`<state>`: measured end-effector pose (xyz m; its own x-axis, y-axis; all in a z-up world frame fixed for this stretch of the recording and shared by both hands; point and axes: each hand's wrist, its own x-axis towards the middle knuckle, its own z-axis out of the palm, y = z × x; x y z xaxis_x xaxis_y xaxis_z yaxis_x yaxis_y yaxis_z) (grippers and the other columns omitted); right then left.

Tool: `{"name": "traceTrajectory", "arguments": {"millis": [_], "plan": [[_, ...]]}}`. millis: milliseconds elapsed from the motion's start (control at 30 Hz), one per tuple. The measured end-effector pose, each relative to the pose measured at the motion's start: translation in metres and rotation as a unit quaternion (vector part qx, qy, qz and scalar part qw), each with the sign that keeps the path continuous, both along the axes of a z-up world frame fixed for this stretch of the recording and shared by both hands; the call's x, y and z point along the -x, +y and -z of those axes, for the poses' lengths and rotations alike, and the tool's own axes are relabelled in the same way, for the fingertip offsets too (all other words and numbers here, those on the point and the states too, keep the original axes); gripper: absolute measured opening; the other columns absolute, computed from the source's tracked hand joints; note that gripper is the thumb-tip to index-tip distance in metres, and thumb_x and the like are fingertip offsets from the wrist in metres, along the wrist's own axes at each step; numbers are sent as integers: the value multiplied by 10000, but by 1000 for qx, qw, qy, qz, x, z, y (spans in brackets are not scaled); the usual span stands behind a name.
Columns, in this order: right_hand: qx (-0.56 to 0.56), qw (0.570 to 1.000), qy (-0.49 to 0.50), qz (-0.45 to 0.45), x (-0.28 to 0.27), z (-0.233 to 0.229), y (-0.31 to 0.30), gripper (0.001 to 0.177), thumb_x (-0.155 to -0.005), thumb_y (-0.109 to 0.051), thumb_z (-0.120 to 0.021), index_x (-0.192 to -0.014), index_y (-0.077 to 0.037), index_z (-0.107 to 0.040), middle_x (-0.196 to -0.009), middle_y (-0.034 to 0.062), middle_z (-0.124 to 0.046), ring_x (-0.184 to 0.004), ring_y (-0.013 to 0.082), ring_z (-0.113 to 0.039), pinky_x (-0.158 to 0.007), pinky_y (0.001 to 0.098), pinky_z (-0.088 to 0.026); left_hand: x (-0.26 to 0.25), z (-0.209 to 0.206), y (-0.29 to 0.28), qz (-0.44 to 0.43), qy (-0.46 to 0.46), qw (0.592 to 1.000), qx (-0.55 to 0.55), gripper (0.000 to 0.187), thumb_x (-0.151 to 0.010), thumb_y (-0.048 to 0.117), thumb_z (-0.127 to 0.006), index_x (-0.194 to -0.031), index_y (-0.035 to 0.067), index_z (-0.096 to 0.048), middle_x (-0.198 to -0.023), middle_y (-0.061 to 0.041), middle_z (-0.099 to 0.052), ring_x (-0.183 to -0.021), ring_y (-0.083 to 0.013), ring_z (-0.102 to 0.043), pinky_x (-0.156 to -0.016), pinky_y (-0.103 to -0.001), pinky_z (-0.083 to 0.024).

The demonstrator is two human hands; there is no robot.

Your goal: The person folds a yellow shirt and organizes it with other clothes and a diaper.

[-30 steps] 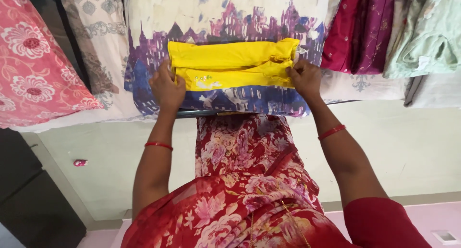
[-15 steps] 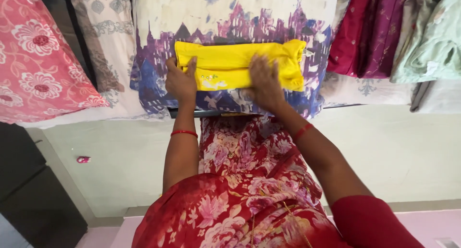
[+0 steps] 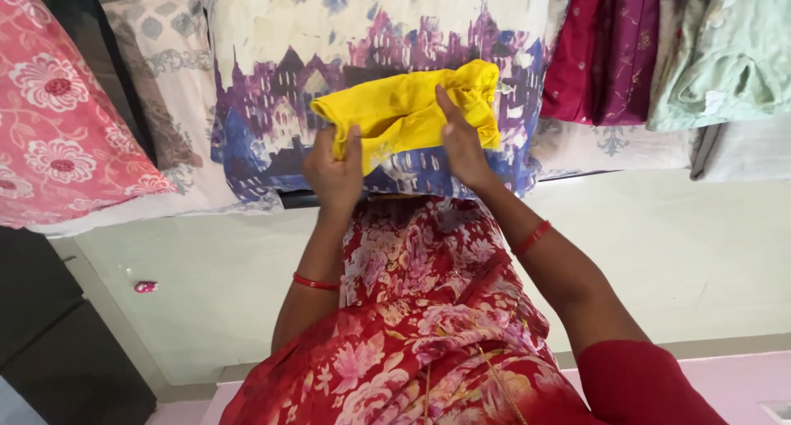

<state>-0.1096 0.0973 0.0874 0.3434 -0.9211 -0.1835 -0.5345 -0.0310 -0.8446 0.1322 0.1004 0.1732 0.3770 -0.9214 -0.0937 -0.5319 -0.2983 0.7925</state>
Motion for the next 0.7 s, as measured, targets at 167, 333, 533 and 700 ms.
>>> {"name": "traceTrajectory", "arguments": {"millis": [167, 333, 533, 700], "plan": [[-307, 789, -497, 190, -29, 7, -4, 1069, -933, -812, -134, -1664, -32, -115, -1744, 161, -109, -1620, 344, -143, -1306, 489, -140, 36, -16, -5, 55, -28, 994, 85, 204, -1004, 182, -717, -1084, 2, -664, -849, -148, -690, -694, -252, -668, -623, -377, -504], [-352, 773, -503, 161, -77, 37, -16, 1075, -949, -825, -166, -1641, -3, -153, -1745, 193, -147, -1629, 327, -109, -1308, 467, -76, 41, 2, 5, 81, -96, 990, 61, 161, -1002, 179, -714, -1077, 39, -687, -838, -155, -693, -707, -322, -679, -636, -421, -506], [-355, 788, -477, 161, -34, 26, -25, 1088, -928, -827, -178, -1621, 10, -238, -1705, 198, -244, -1598, 306, -180, -1281, 511, -152, 84, 11, 10, 143, -110, 983, 36, 185, -979, 217, -685, -1106, 82, -692, -908, -141, -732, -758, -329, -712, -681, -455, -544], [-395, 797, -422, 174, 44, -11, -27, 1059, -903, -826, -153, -1585, -36, -330, -1525, 211, -492, -1402, 351, -512, -1162, 538, -447, 141, 19, -9, 173, -119, 977, -49, 295, -919, 251, -704, -1165, 88, -688, -914, -152, -737, -778, -381, -699, -680, -502, -533]]}}
